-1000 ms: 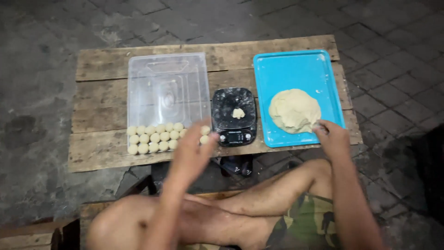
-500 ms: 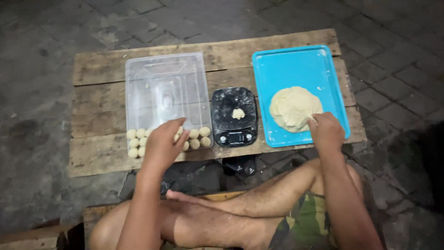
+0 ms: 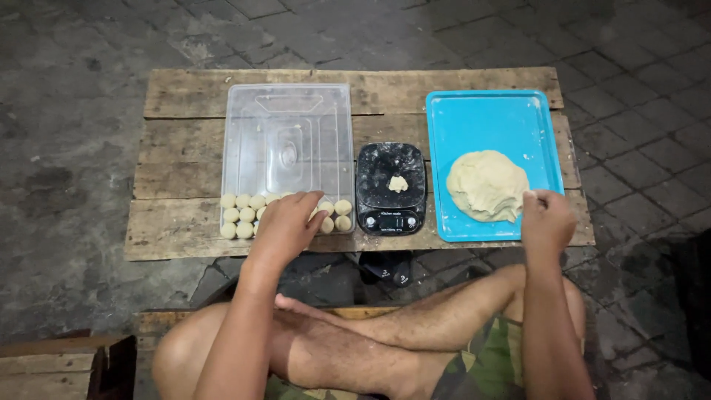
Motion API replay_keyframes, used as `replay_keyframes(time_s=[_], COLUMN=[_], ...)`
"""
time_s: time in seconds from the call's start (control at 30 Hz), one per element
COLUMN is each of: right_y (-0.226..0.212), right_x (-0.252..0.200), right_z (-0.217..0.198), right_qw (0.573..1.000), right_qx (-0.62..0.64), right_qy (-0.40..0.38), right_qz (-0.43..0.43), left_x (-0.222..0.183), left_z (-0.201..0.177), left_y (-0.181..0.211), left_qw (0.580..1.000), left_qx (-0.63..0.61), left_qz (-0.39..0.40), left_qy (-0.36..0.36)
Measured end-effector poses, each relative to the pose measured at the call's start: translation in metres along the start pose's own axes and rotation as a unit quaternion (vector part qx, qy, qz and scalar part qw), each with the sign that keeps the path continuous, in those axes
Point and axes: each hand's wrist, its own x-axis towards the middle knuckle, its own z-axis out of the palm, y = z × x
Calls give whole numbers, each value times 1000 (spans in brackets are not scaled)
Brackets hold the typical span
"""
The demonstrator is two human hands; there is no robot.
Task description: Portioning dough by tearing small pieces, weighing them on a digital scale for consistency, and rolling them into balls by hand.
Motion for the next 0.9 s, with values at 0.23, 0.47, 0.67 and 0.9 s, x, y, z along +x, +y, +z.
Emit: replay_keyframes(time_s=[0.23,0.47,0.67,0.9], right_y=[-116,-193,-182,-192], right_x=[-23,-57,-36,-2], right_z=[25,34,86,71], right_qw=[916,931,958,948], right_qx=[384,20,104,210], right_qy=[-92,-97,-78,-11], right_qz=[-72,-350,-255,-240], left_x=[4,9,15,15], left_z=[8,-5,-2,5], left_y=[0,-2,-24,-27], left_qw=[996,995,996,998], left_qx=[19,7,10,2], left_qz=[-40,-53,-70,-51], left_qy=[-79,-80,-46,-48])
